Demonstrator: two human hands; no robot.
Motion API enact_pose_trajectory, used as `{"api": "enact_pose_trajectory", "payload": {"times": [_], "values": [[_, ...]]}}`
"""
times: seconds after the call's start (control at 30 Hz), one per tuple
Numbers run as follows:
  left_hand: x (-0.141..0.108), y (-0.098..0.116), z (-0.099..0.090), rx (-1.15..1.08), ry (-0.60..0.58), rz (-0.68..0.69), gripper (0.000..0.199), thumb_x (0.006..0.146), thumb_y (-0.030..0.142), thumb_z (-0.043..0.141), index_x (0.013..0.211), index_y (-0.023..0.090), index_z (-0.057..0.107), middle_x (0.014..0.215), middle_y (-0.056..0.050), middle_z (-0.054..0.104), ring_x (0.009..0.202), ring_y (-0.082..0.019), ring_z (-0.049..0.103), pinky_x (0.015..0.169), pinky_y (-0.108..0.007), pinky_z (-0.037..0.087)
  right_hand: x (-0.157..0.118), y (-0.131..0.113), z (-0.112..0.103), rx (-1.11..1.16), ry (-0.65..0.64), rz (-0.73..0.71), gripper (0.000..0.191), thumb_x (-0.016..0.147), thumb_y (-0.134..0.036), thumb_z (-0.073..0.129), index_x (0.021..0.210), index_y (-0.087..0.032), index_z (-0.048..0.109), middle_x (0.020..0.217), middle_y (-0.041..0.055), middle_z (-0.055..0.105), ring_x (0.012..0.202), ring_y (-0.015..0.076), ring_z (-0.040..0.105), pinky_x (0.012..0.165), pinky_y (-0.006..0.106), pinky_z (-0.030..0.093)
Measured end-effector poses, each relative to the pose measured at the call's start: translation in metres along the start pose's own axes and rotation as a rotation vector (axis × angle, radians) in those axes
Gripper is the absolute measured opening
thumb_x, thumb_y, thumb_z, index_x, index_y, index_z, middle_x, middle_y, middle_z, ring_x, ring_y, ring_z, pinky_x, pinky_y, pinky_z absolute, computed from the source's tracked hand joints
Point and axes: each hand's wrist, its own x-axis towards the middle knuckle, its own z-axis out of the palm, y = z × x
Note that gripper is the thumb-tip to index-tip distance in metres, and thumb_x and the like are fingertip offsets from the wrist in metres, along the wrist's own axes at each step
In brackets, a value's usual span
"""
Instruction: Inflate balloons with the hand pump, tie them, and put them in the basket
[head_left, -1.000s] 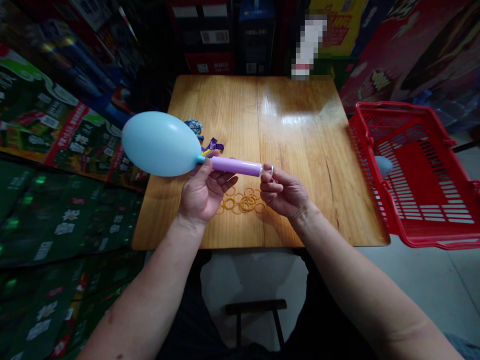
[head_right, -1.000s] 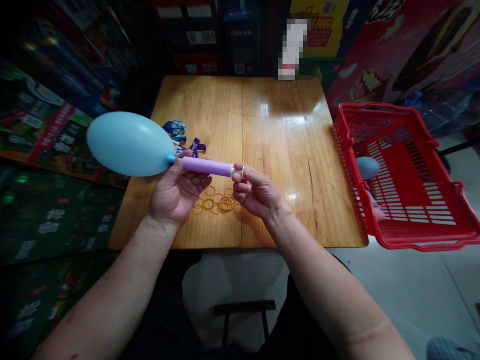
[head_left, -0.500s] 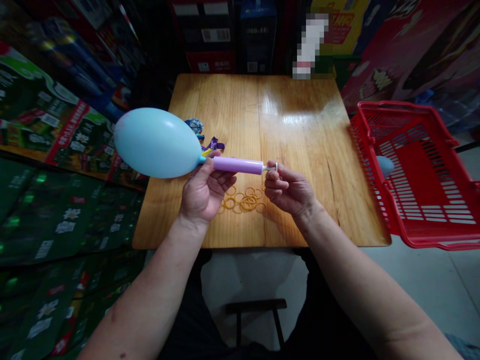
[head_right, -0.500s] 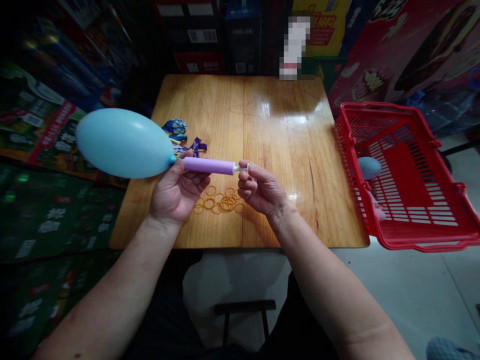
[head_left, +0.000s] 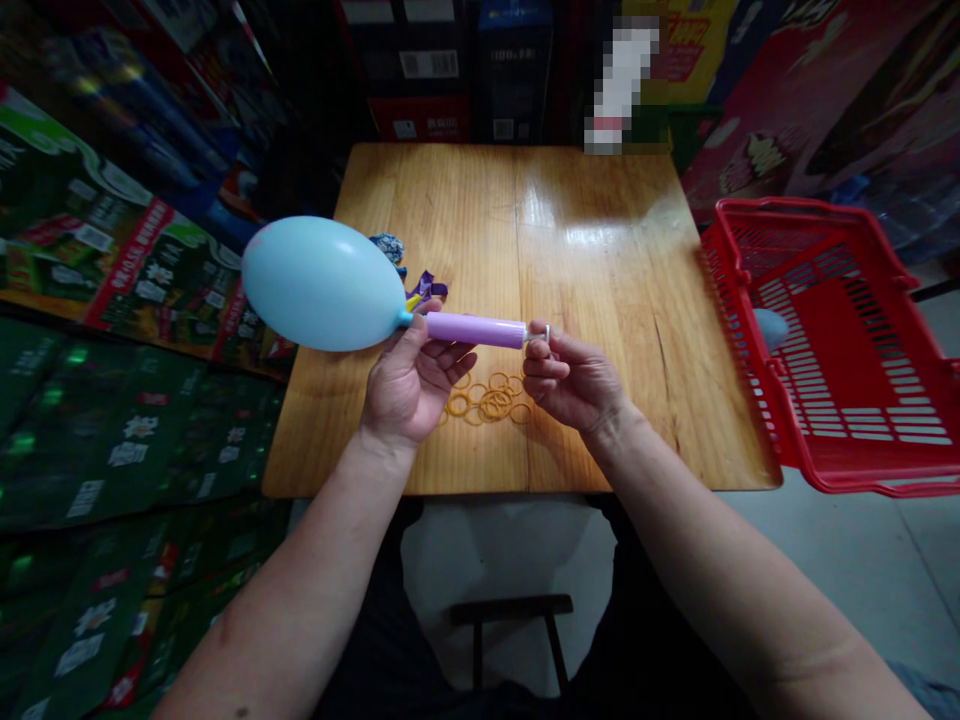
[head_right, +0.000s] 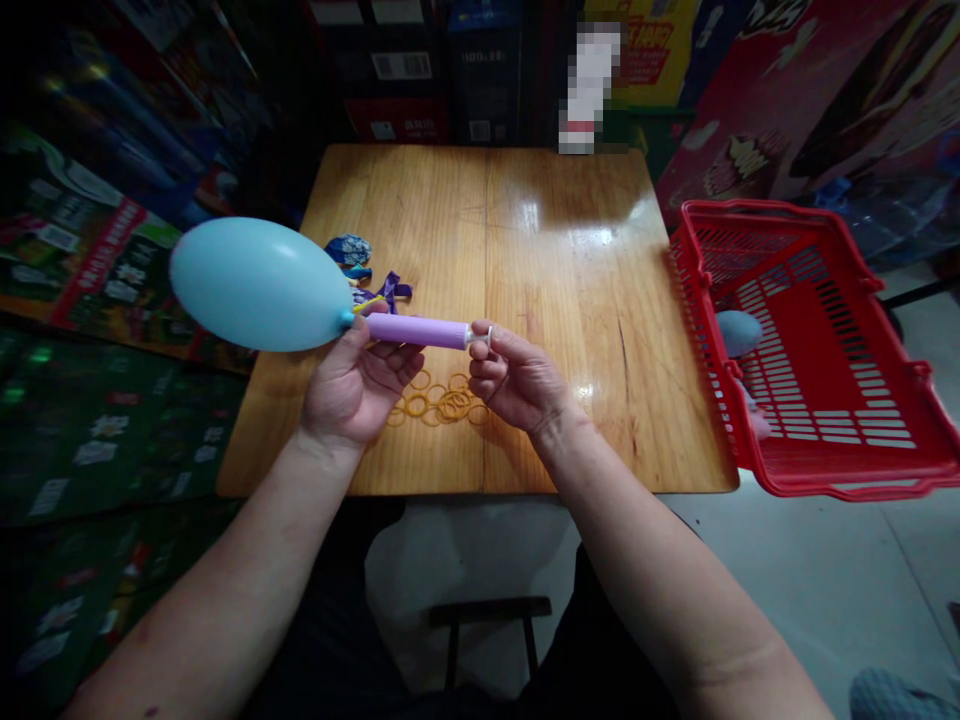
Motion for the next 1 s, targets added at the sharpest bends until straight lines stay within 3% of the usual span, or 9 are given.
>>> {"api": "enact_pose_trajectory", "payload": {"times": [0.1, 0.33, 0.47, 0.6, 0.83, 1.0], "values": [[0.003, 0.004, -0.002, 0.003, 0.021, 0.014, 0.029, 0.093, 0.043, 0.075, 0.116, 0.026, 0.075, 0.104, -0.005, 0.080, 0.094, -0.021, 0.076, 0.084, -0.031, 0.062, -0.001, -0.005, -0.001, -0.022, -0.025, -0.002, 0.007, 0.102, -0.020, 0.059, 0.100, -0.020, 0.066, 0.071, -0.0055, 0.064, 0.048, 0.0028, 0.043, 0.048, 0.013, 0.041], [0.003, 0.010, -0.005, 0.015, 0.005, 0.059, 0.032, 0.093, 0.045, 0.075, 0.120, 0.028, 0.074, 0.110, -0.006, 0.080, 0.101, -0.023, 0.077, 0.086, -0.033, 0.062, -0.004, -0.013, 0.003, 0.031, 0.078, -0.041, 0.022, 0.107, -0.019, 0.048, 0.095, -0.019, 0.066, 0.066, -0.0055, 0.059, 0.045, 0.0042, 0.037, 0.044, 0.014, 0.038], [-0.001, 0.003, 0.000, 0.026, -0.036, -0.005, 0.036, 0.092, 0.046, 0.076, 0.124, 0.029, 0.072, 0.111, -0.006, 0.080, 0.102, -0.024, 0.078, 0.090, -0.037, 0.062, -0.001, -0.004, 0.004, 0.020, 0.069, -0.005, 0.014, 0.105, -0.019, 0.054, 0.097, -0.019, 0.066, 0.066, -0.0059, 0.059, 0.045, 0.0039, 0.038, 0.045, 0.014, 0.038], [0.001, 0.003, 0.000, 0.002, -0.014, 0.028, 0.033, 0.092, 0.042, 0.075, 0.121, 0.027, 0.074, 0.102, -0.004, 0.080, 0.093, -0.021, 0.078, 0.086, -0.033, 0.062, -0.002, -0.004, 0.004, -0.001, 0.055, 0.004, 0.009, 0.103, -0.019, 0.058, 0.098, -0.019, 0.066, 0.067, -0.0058, 0.060, 0.046, 0.0041, 0.039, 0.046, 0.015, 0.039], [0.008, 0.013, -0.008, 0.025, 0.047, 0.088, 0.031, 0.093, 0.046, 0.074, 0.119, 0.030, 0.074, 0.107, -0.004, 0.081, 0.100, -0.023, 0.077, 0.085, -0.032, 0.062, -0.005, -0.017, 0.003, 0.033, 0.097, -0.051, 0.024, 0.107, -0.019, 0.046, 0.095, -0.019, 0.066, 0.066, -0.0054, 0.059, 0.045, 0.0050, 0.037, 0.046, 0.016, 0.037], [0.002, 0.000, -0.005, 0.024, -0.019, -0.025, 0.036, 0.091, 0.048, 0.076, 0.122, 0.029, 0.073, 0.112, -0.005, 0.080, 0.105, -0.024, 0.077, 0.090, -0.037, 0.061, 0.000, -0.002, -0.001, 0.001, 0.038, -0.010, 0.012, 0.103, -0.019, 0.056, 0.098, -0.019, 0.066, 0.067, -0.0059, 0.060, 0.046, 0.0042, 0.040, 0.047, 0.015, 0.039]]}}
